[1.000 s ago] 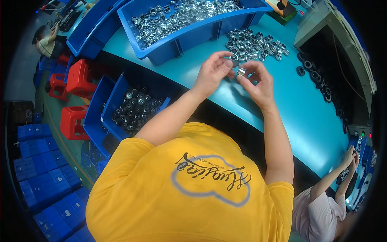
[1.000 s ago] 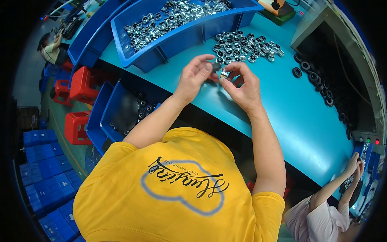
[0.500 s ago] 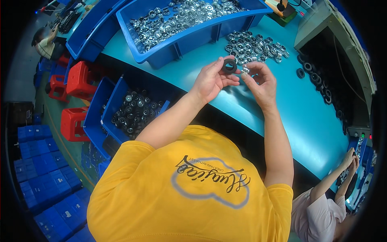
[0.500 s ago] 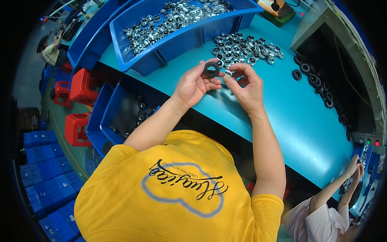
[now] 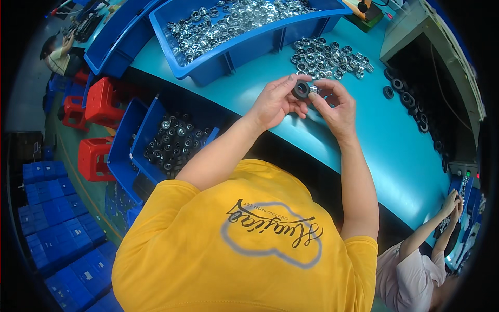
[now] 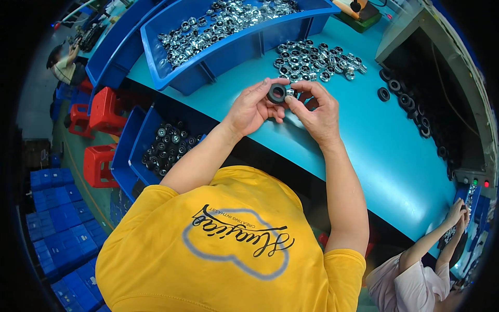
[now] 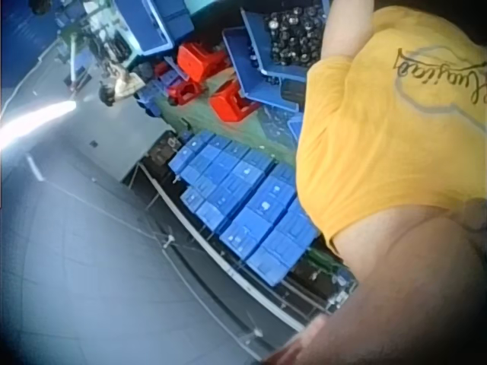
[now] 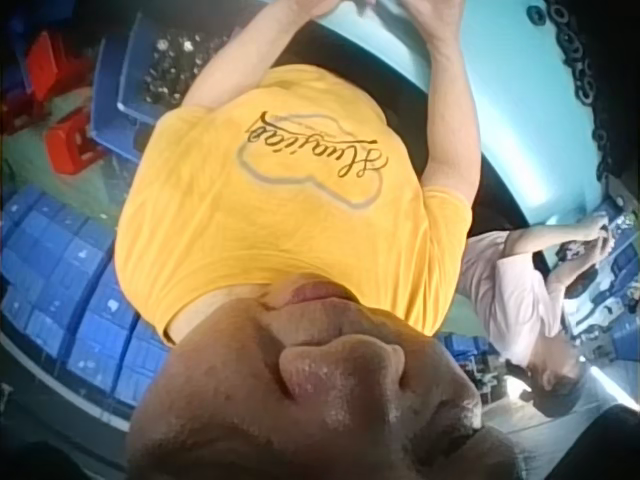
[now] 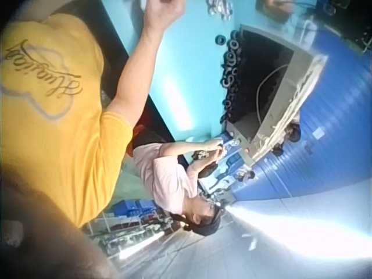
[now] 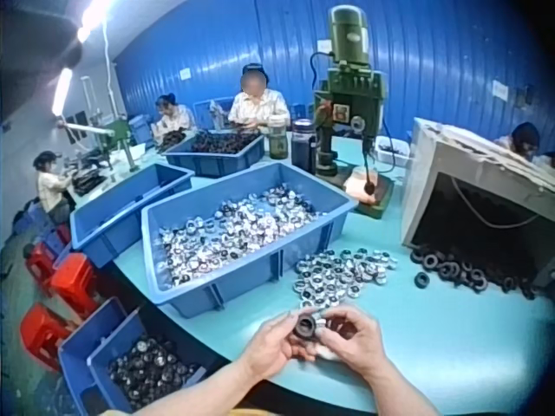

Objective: Assembling metal bearings into rubber wheel parts at a factory workstation.

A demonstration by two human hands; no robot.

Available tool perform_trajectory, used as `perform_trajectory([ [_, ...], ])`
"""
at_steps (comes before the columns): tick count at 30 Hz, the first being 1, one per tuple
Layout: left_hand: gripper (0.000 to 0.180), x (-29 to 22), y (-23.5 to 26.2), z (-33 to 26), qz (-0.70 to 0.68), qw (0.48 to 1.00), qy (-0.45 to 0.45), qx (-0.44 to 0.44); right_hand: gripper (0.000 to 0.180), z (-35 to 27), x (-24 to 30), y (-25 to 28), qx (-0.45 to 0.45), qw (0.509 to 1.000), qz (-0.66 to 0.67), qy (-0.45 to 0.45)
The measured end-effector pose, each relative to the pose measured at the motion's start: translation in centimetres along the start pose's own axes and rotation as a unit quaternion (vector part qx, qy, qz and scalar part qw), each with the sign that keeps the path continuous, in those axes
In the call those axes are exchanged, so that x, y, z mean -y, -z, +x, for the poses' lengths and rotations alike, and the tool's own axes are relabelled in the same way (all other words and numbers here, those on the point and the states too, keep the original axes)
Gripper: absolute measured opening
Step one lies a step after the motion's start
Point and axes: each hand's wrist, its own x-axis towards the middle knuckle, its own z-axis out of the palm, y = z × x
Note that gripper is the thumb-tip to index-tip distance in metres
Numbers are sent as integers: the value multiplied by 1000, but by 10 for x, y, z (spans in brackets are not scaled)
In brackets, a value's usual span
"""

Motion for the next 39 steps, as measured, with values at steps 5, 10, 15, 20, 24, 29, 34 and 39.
perform_trajectory([
  [5,51,1,1,0,-22,1000,-7,18,29,0,0,0,6,1000,-6,21],
  [10,51,1,1,-1,-37,999,0,22,29,0,0,-1,6,1000,-4,29],
  [15,50,4,6,0,-43,999,-5,23,29,0,-1,0,10,1000,4,29],
  [20,49,3,6,-1,-49,998,-2,29,29,0,2,0,11,999,-12,28],
  [24,48,0,2,-2,-46,999,9,22,29,-1,3,0,14,999,-11,29],
  [29,48,1,2,-2,-45,999,12,20,29,-1,2,0,8,999,-16,28],
  [34,47,0,2,-2,-45,999,11,23,29,-1,2,0,4,1000,-11,25],
  [39,43,0,3,-3,-55,998,12,17,29,-1,2,0,6,1000,-21,21],
])
